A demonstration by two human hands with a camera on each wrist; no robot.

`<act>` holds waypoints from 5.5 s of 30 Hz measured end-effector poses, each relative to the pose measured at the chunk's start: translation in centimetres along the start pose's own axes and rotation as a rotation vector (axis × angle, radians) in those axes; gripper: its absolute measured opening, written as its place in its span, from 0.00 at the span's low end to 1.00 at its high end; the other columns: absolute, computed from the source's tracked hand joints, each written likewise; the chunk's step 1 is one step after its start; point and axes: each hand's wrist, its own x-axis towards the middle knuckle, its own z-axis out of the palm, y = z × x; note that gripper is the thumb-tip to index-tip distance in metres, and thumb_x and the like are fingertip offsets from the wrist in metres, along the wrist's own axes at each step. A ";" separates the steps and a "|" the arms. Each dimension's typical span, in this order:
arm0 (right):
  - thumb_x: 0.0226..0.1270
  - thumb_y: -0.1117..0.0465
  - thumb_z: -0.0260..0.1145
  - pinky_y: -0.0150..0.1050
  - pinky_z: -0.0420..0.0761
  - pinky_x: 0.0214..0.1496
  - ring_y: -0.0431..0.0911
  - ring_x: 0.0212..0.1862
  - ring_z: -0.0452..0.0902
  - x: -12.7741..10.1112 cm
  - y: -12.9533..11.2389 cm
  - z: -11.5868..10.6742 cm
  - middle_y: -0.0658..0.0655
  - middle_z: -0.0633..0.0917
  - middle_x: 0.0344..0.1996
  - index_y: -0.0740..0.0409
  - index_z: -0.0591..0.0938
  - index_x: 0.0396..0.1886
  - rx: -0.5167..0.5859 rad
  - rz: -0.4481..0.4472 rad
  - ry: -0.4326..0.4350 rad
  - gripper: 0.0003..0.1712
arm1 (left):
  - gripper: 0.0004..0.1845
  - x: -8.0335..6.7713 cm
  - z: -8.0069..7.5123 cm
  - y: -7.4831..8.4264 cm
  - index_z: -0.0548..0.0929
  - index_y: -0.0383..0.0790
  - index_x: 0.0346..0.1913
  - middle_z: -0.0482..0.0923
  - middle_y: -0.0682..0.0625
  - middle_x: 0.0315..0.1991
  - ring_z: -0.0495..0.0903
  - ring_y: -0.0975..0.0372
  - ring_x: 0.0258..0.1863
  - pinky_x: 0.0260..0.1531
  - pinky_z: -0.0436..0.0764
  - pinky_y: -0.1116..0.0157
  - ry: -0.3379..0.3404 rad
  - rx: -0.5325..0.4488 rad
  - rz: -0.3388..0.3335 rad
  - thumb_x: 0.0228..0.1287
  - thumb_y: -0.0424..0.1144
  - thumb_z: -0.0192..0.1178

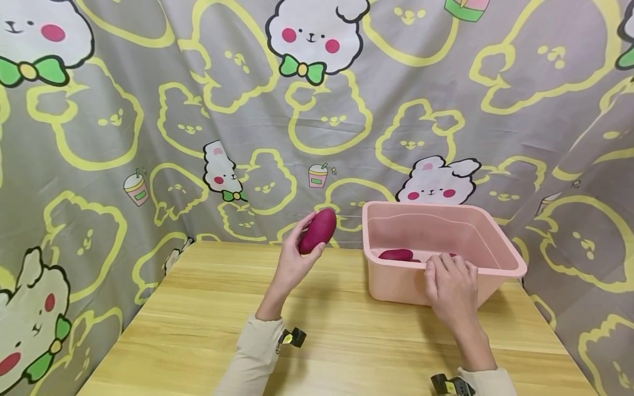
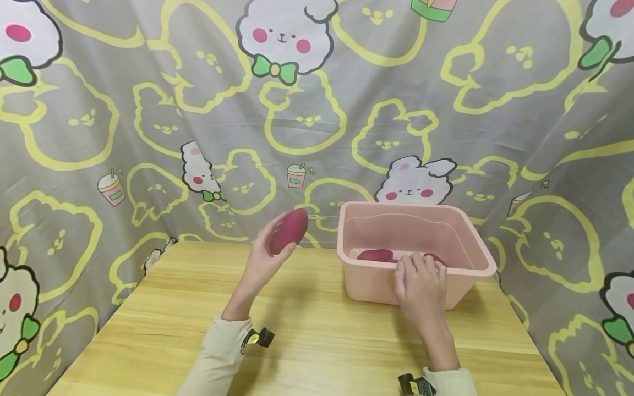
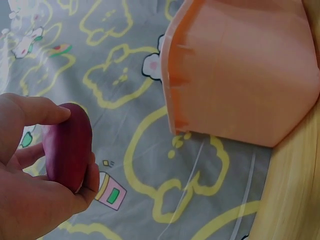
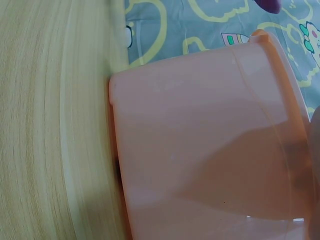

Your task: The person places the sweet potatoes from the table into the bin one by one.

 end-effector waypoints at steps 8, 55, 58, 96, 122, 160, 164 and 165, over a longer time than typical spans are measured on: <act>0.77 0.57 0.46 0.61 0.63 0.52 0.60 0.38 0.69 0.0 0.0 0.0 0.58 0.76 0.29 0.58 0.75 0.32 0.008 -0.003 0.000 0.16 | 0.37 0.3 0.8 0.2 0.71 0.42 0.75 0.72 0.43 0.69 0.77 0.48 0.61 0.52 0.82 0.49 -0.031 0.001 0.034 0.62 0.24 0.66; 0.77 0.57 0.46 0.62 0.63 0.51 0.62 0.40 0.70 0.2 0.1 -0.2 0.61 0.78 0.32 0.59 0.75 0.32 0.009 -0.001 0.006 0.16 | 0.36 1.9 7.1 1.4 0.73 0.40 0.73 0.73 0.40 0.62 0.77 0.52 0.58 0.56 0.79 0.61 -0.141 0.085 0.108 0.59 0.23 0.64; 0.77 0.57 0.47 0.62 0.63 0.51 0.62 0.40 0.70 0.2 -0.1 -0.1 0.61 0.78 0.32 0.59 0.75 0.32 0.010 0.003 0.002 0.16 | 0.36 1.9 7.4 1.5 0.72 0.38 0.73 0.73 0.39 0.62 0.76 0.52 0.58 0.56 0.79 0.62 -0.154 0.091 0.114 0.59 0.22 0.63; 0.77 0.55 0.45 0.61 0.64 0.50 0.62 0.39 0.70 0.0 0.1 0.3 0.59 0.77 0.30 0.58 0.74 0.31 0.012 -0.013 0.016 0.18 | 0.27 2.0 10.1 0.3 0.81 0.35 0.60 0.80 0.44 0.58 0.82 0.62 0.52 0.49 0.84 0.63 -0.162 0.041 0.079 0.57 0.18 0.69; 0.76 0.58 0.45 0.61 0.64 0.51 0.62 0.40 0.70 0.2 -0.5 0.0 0.60 0.77 0.31 0.59 0.75 0.31 0.012 -0.006 0.019 0.16 | 0.22 2.0 10.8 -0.2 0.81 0.35 0.59 0.84 0.43 0.54 0.83 0.52 0.55 0.56 0.81 0.54 -0.179 -0.006 0.081 0.63 0.21 0.66; 0.77 0.60 0.54 0.61 0.65 0.44 0.62 0.44 0.73 0.9 -1.0 -2.2 0.63 0.83 0.36 0.61 0.81 0.39 -0.054 0.005 -0.201 0.12 | 0.14 -0.6 2.6 -1.9 0.82 0.33 0.57 0.83 0.44 0.52 0.81 0.48 0.51 0.52 0.81 0.53 -0.104 0.283 0.124 0.72 0.28 0.61; 0.78 0.59 0.55 0.59 0.65 0.41 0.63 0.45 0.75 1.6 -1.0 -2.8 0.63 0.84 0.38 0.61 0.82 0.40 -0.049 -0.004 -0.243 0.13 | 0.14 -0.4 1.2 -1.9 0.82 0.35 0.58 0.82 0.45 0.52 0.81 0.50 0.52 0.53 0.80 0.55 -0.112 0.370 0.155 0.72 0.30 0.61; 0.78 0.59 0.55 0.58 0.65 0.40 0.62 0.45 0.76 1.8 -1.0 -2.9 0.63 0.84 0.39 0.61 0.82 0.39 -0.043 -0.005 -0.251 0.13 | 0.14 -0.4 0.8 -1.8 0.82 0.35 0.58 0.82 0.45 0.52 0.81 0.51 0.52 0.53 0.80 0.55 -0.114 0.390 0.165 0.72 0.30 0.61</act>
